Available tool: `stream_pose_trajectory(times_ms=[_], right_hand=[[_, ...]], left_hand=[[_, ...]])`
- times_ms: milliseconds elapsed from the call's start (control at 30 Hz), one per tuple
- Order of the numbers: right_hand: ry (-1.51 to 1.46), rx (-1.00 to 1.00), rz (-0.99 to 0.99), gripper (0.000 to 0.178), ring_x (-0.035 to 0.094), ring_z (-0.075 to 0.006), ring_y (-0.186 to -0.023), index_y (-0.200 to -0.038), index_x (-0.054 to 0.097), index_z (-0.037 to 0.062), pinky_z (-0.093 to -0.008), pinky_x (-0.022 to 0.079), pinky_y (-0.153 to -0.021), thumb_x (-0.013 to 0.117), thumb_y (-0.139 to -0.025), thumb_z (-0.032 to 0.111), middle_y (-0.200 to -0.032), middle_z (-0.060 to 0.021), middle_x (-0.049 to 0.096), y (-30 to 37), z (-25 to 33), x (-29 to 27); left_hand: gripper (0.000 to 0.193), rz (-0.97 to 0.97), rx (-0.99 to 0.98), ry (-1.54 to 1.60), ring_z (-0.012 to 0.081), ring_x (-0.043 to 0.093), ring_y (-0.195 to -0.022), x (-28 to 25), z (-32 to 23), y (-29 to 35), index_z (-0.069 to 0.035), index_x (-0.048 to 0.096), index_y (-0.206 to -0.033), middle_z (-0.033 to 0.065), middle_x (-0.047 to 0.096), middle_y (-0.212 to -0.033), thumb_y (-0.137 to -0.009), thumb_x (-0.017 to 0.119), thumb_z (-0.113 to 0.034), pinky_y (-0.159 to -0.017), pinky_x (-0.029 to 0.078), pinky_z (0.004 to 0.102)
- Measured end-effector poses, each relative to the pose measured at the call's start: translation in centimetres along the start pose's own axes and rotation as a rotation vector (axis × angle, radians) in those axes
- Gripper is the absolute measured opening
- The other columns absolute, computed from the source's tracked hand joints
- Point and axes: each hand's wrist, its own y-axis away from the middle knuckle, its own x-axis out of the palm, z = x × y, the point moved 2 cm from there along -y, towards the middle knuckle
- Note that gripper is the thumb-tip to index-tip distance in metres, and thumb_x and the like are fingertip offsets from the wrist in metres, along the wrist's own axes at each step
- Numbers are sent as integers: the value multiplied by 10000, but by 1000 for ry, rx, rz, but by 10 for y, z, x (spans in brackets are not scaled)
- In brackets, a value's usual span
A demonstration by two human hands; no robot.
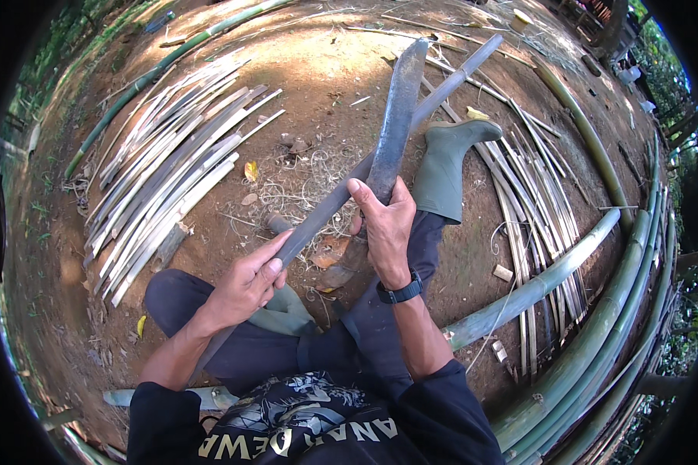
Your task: The person sits on the ground and uses a large knife to shave and smooth thin strips of bamboo. They repeatedly scrape the surface of the strips to remove rough edges and thin the material, occasionally inspecting the strips before placing them on a pile.
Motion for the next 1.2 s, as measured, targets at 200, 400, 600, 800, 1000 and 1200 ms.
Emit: stream_pose_trajectory(times_ms=[200, 400, 600, 800, 1000, 1200], right_hand=[[-57, 37, -107, 201, 502, -67, -477, -917, 571, 5, -206, 416, -410, 720, -863, 128, -737, -26, 581, -6, -9, 7], [-30, 51, -164, 205, 517, -74, -475, -912, 568, -11, -216, 423, -394, 719, -855, 116, -741, -38, 582, -26, -9, -8], [12, 8, -132, 243, 513, -66, -462, -924, 569, -1, -209, 424, -387, 718, -873, 185, -743, -47, 596, -34, -4, -16], [188, 21, -30, 414, 497, -68, -422, -875, 557, 30, -203, 382, -374, 574, -954, 435, -611, -43, 587, -31, 11, -60], [434, 9, -53, 445, 487, -65, -395, -795, 559, 48, -208, 365, -364, 556, -957, 462, -544, -23, 554, -34, 26, -89], [467, -40, -15, 449, 491, -63, -401, -795, 559, 54, -210, 377, -369, 580, -937, 479, -543, -14, 545, -44, 31, -82]], left_hand=[[535, -160, -132, 69, 115, 595, -719, -4, 15, 14, 1, 354, -1437, 69, 601, -916, -1023, 447, -324, -636, 488, 247], [492, -121, -357, 28, 144, 622, -772, -23, 48, 80, 62, 536, -1185, 90, 620, -869, -1007, 473, -392, -711, 508, 275], [448, -215, -390, 39, 67, 480, -477, -14, 49, 104, 21, 602, -942, 7, 511, -599, -993, 503, -413, -432, 381, 216], [473, -362, -201, -93, 29, 348, -399, -25, 35, 96, -18, 599, -871, -42, 410, -493, -984, 493, -466, -371, 244, 206], [522, -315, -304, -65, 42, 369, -456, -43, 22, 96, -41, 511, -730, -31, 409, -515, -996, 450, -486, -425, 275, 237], [526, -202, -352, 32, 46, 353, -433, -39, 19, 93, -63, 476, -717, -34, 393, -518, -987, 447, -513, -393, 267, 227]])
